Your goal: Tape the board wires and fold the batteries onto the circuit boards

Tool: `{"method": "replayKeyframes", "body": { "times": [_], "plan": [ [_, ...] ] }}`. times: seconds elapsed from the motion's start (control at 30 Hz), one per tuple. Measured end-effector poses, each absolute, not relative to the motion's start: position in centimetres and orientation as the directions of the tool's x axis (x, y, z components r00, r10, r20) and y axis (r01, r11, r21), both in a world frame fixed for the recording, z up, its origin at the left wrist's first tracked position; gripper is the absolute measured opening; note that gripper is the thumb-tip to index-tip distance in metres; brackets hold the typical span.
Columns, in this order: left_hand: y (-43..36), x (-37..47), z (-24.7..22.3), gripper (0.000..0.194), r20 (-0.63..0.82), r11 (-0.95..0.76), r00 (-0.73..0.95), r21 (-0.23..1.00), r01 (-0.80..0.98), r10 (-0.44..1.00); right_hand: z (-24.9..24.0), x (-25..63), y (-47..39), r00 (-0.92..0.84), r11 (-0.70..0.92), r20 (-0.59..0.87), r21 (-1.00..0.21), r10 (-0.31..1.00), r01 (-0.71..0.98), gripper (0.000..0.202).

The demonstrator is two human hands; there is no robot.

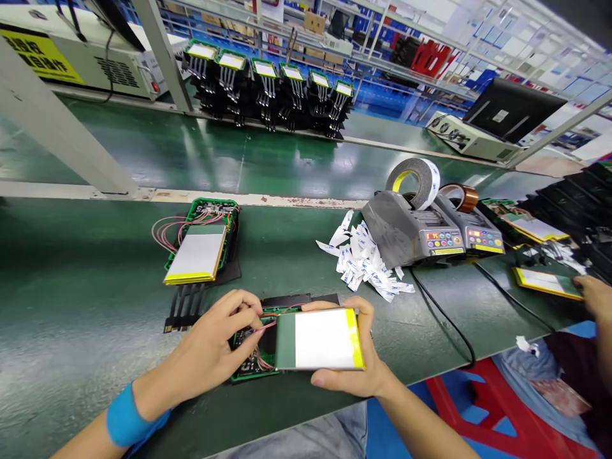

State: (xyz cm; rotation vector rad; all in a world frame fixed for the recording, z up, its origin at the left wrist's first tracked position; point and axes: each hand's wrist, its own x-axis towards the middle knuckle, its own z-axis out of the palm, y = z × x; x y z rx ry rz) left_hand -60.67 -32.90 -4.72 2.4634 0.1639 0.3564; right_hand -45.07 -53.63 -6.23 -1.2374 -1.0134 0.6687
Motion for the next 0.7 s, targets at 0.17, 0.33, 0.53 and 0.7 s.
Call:
{"method": "replayKeyframes", "body": {
  "times": [0.17, 0.33, 0.53, 0.7],
  "plan": [
    [-32.2, -60.7, -5.0, 0.015, 0.18, -0.769, 0.97, 0.639, 0.012, 0.165, -6.7, -45.0, -53.9, 0.424, 0.273, 0.273, -0.96, 0.864, 0.062, 0.079],
    [-31.7, -61.1, -4.4, 0.013, 0.127, -0.756, 0.977, 0.652, 0.048, 0.171, -6.9, -44.8, -53.8, 0.418, 0.225, 0.215, -0.974, 0.883, 0.026, 0.08],
    [-31.4, -62.2, -3.0, 0.069, -0.118, -0.798, 0.988, 0.583, 0.152, 0.103, -6.7, -44.7, -53.7, 0.439, 0.228, 0.216, -0.973, 0.872, 0.025, 0.078],
    [-31.6, -62.4, -3.9, 0.062, -0.089, -0.846, 0.99, 0.515, 0.138, 0.107, -6.5, -44.7, -53.4, 0.427, 0.296, 0.262, -0.955, 0.865, -0.014, 0.074]
  ]
}}
